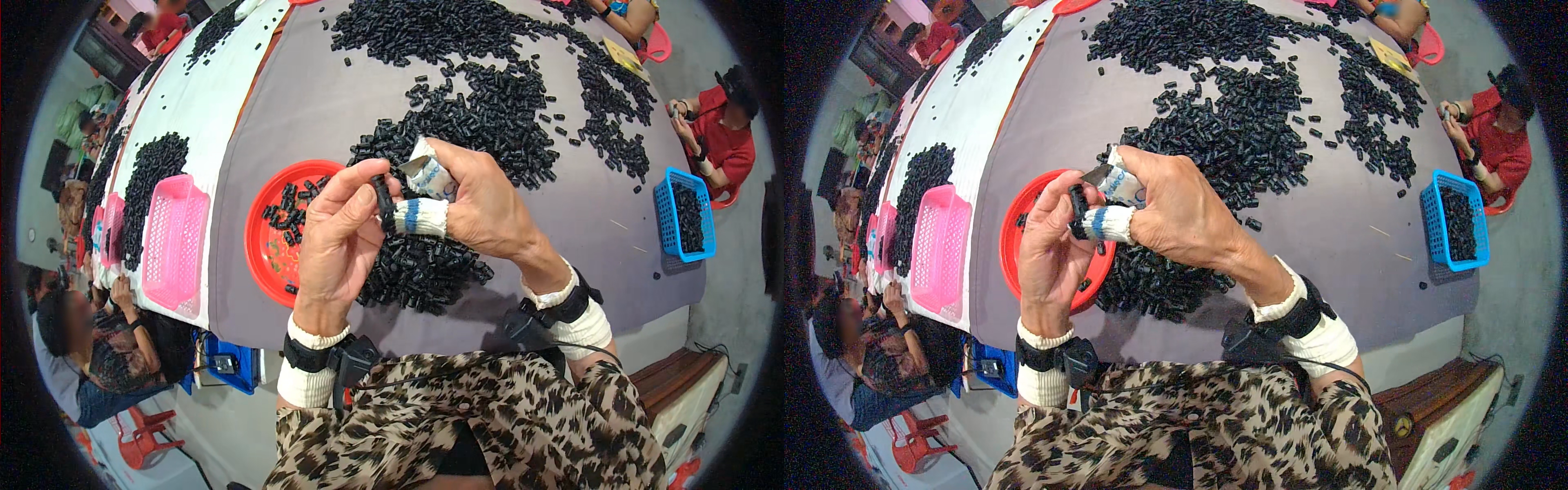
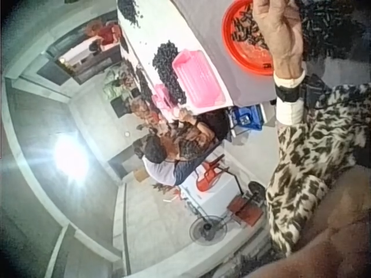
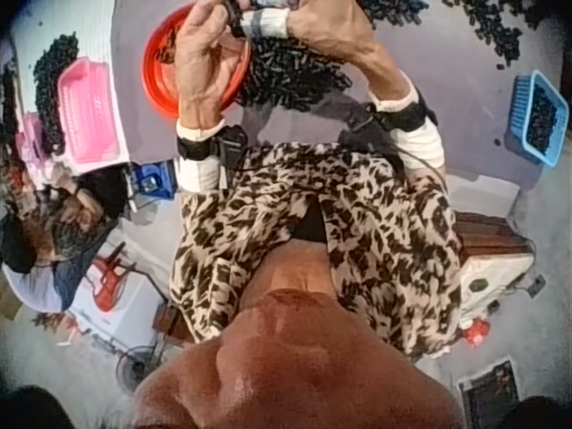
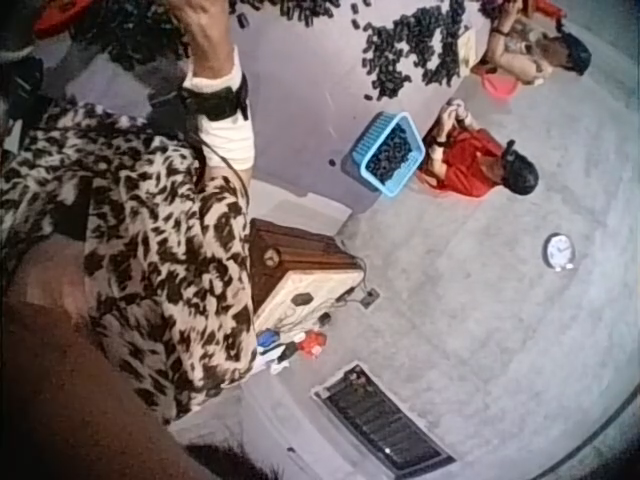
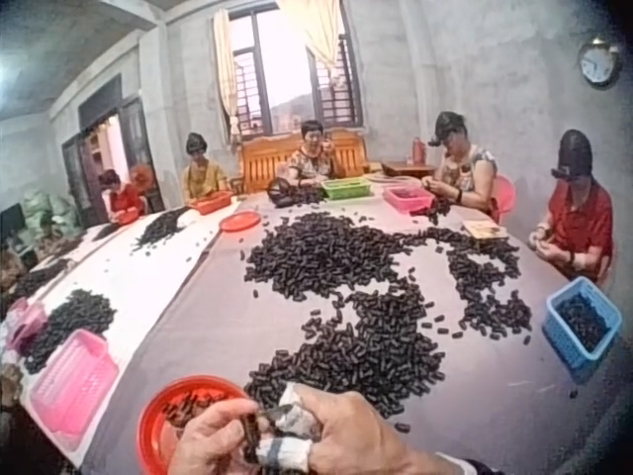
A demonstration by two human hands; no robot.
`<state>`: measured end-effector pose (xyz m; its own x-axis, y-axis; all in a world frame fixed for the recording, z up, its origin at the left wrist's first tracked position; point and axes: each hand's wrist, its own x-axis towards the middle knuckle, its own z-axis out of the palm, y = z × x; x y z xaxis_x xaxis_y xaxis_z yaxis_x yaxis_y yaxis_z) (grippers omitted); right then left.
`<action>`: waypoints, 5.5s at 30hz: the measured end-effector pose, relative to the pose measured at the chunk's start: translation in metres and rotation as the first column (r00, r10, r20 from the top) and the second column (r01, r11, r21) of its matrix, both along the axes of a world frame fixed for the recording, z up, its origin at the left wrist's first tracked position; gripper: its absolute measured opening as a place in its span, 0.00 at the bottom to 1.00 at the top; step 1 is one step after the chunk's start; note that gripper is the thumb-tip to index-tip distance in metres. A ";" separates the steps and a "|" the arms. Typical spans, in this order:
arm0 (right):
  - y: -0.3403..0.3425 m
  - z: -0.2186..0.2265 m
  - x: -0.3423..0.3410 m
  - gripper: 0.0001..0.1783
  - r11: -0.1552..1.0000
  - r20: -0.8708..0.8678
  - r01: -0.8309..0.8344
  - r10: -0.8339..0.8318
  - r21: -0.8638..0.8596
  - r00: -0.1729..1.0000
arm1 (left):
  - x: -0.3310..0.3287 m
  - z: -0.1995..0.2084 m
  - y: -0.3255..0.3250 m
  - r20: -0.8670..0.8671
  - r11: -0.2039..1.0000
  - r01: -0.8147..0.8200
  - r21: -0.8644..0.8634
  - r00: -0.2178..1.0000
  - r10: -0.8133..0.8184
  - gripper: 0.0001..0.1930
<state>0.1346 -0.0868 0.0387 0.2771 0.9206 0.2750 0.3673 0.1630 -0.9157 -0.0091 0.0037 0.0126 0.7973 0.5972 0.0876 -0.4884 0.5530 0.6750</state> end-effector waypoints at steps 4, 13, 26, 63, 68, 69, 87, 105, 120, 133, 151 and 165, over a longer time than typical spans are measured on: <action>0.001 -0.005 0.000 0.18 0.996 -0.068 -0.074 0.072 -0.039 0.995 | 0.002 -0.002 0.001 0.019 0.999 0.020 -0.026 1.000 -0.020 0.13; 0.005 -0.001 0.002 0.18 0.978 0.078 -0.117 0.132 -0.171 0.988 | 0.000 0.000 0.001 -0.049 0.999 0.025 0.024 0.999 -0.024 0.12; 0.008 -0.002 0.002 0.23 0.981 0.125 -0.115 0.135 -0.156 0.983 | -0.001 -0.003 0.002 -0.110 0.998 0.000 0.064 0.994 0.007 0.11; 0.002 -0.008 0.007 0.24 0.977 0.087 -0.126 0.142 -0.170 0.986 | 0.007 -0.005 -0.006 -0.003 0.990 0.090 -0.111 0.996 -0.091 0.10; 0.002 -0.008 0.006 0.23 0.976 0.095 -0.119 0.138 -0.183 0.986 | 0.007 -0.006 -0.006 -0.012 0.993 0.074 -0.093 0.997 -0.076 0.10; 0.002 -0.009 0.006 0.23 0.978 0.093 -0.121 0.138 -0.171 0.986 | 0.007 -0.006 -0.006 -0.013 0.993 0.072 -0.091 0.997 -0.074 0.10; 0.001 -0.010 0.003 0.19 0.997 0.101 -0.044 0.051 -0.068 0.994 | 0.008 -0.011 -0.007 -0.010 0.987 0.026 -0.156 1.000 -0.028 0.11; 0.001 -0.012 0.003 0.18 0.999 0.081 -0.031 0.034 -0.037 0.996 | 0.011 -0.005 -0.006 -0.097 0.995 0.027 -0.095 0.995 -0.036 0.11; 0.002 -0.015 0.003 0.16 0.999 0.026 -0.024 0.025 -0.033 0.999 | 0.008 -0.010 -0.004 -0.049 0.985 0.060 -0.160 0.996 -0.069 0.14; 0.003 -0.012 0.005 0.18 1.000 0.044 -0.010 0.011 -0.019 0.999 | 0.009 -0.009 -0.008 -0.057 0.983 -0.027 -0.180 0.998 0.017 0.15; 0.001 -0.010 0.003 0.15 0.999 0.010 -0.043 0.043 -0.017 0.999 | 0.004 -0.023 0.001 0.095 0.972 0.167 -0.163 0.984 -0.153 0.19; 0.009 -0.025 0.009 0.14 0.997 0.029 -0.001 0.004 -0.081 1.000 | -0.004 -0.019 0.011 -0.018 0.994 0.013 -0.108 1.000 -0.015 0.16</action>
<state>0.1436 -0.0777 0.0140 0.2679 0.9408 0.2079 0.3936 0.0901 -0.9149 -0.0133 0.0150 -0.0060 0.8065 0.5912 0.0084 -0.4681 0.6298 0.6198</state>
